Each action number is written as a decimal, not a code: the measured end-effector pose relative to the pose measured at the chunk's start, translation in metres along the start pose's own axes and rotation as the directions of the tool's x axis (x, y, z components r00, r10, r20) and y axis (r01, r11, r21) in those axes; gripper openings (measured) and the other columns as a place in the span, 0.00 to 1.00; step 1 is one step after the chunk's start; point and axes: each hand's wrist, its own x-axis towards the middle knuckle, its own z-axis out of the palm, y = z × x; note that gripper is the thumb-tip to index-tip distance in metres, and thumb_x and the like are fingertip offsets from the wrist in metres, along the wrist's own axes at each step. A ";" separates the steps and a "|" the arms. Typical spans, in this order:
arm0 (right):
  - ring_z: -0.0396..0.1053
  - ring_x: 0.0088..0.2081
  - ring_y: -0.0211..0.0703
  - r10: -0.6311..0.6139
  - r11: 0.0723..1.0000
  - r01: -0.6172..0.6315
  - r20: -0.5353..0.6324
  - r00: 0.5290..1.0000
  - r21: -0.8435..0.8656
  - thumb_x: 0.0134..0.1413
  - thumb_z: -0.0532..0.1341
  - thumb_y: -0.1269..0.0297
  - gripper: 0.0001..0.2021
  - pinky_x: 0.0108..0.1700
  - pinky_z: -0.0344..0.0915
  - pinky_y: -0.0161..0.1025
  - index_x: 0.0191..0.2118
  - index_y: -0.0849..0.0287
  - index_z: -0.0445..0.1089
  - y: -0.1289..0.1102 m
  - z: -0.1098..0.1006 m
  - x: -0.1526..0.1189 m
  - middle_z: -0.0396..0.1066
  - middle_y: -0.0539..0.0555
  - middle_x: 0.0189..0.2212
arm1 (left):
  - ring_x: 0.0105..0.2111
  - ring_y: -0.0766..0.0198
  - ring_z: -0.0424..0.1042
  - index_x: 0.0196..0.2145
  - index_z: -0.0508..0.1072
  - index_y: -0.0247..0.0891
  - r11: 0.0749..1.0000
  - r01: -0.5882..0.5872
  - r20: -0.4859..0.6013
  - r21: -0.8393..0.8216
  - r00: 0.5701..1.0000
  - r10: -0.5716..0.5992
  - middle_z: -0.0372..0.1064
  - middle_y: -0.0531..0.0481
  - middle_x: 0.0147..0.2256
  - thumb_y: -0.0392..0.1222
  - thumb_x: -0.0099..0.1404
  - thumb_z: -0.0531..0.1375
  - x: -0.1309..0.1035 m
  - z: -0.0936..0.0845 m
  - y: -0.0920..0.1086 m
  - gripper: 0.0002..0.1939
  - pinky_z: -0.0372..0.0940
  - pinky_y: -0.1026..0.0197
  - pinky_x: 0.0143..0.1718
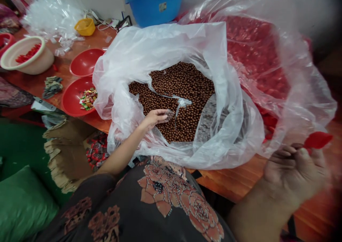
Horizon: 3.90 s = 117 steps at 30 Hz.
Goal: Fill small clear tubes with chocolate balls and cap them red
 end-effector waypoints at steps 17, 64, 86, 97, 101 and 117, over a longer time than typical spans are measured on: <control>0.65 0.26 0.28 0.506 0.862 -0.449 0.375 0.776 -0.235 0.37 0.74 0.63 0.17 0.26 0.64 0.28 0.37 0.55 0.75 0.052 0.075 -0.082 0.70 0.46 0.30 | 0.40 0.64 0.73 0.42 0.75 0.34 0.993 -0.095 0.161 -0.070 0.981 0.105 0.75 0.45 0.42 0.32 0.48 0.71 -0.034 0.015 -0.001 0.22 0.67 0.58 0.46; 0.69 0.54 0.53 0.001 0.416 0.874 0.961 0.277 -0.253 0.53 0.65 0.55 0.32 0.54 0.69 0.54 0.62 0.56 0.57 0.092 0.083 -0.100 0.69 0.62 0.54 | 0.34 0.68 0.71 0.39 0.71 0.36 0.978 -0.205 0.134 0.034 0.971 0.199 0.73 0.50 0.36 0.50 0.56 0.68 -0.069 0.050 -0.022 0.19 0.67 0.65 0.38; 0.72 0.49 0.50 0.088 0.499 0.812 0.950 0.299 -0.302 0.51 0.64 0.58 0.32 0.48 0.69 0.47 0.61 0.58 0.57 0.097 0.089 -0.125 0.70 0.62 0.52 | 0.20 0.69 0.62 0.49 0.69 0.42 0.979 -0.190 -0.084 0.080 0.977 0.197 0.63 0.53 0.25 0.62 0.69 0.48 -0.073 0.064 -0.043 0.24 0.57 0.66 0.20; 0.71 0.50 0.50 0.228 0.530 0.787 0.947 0.226 -0.316 0.53 0.64 0.54 0.32 0.51 0.66 0.47 0.61 0.60 0.60 0.096 0.093 -0.115 0.71 0.62 0.51 | 0.18 0.69 0.62 0.51 0.68 0.39 0.960 -0.262 -0.068 0.103 0.961 0.270 0.63 0.55 0.22 0.61 0.69 0.51 -0.069 0.055 -0.045 0.24 0.59 0.67 0.18; 0.67 0.55 0.50 0.341 0.483 0.788 0.911 0.231 -0.381 0.61 0.58 0.54 0.29 0.55 0.65 0.46 0.63 0.61 0.58 0.107 0.094 -0.107 0.66 0.63 0.56 | 0.15 0.71 0.60 0.52 0.65 0.38 0.965 -0.262 -0.167 0.027 0.950 0.262 0.64 0.56 0.21 0.58 0.71 0.46 -0.067 0.032 -0.024 0.24 0.59 0.67 0.18; 0.73 0.42 0.43 0.263 0.578 0.493 0.721 0.642 -0.650 0.59 0.60 0.57 0.12 0.48 0.68 0.42 0.44 0.57 0.73 0.122 0.105 -0.107 0.76 0.54 0.40 | 0.22 0.67 0.69 0.40 0.70 0.34 0.992 -0.081 0.052 -0.101 0.995 0.086 0.73 0.48 0.28 0.50 0.69 0.49 -0.074 0.018 -0.012 0.18 0.65 0.66 0.22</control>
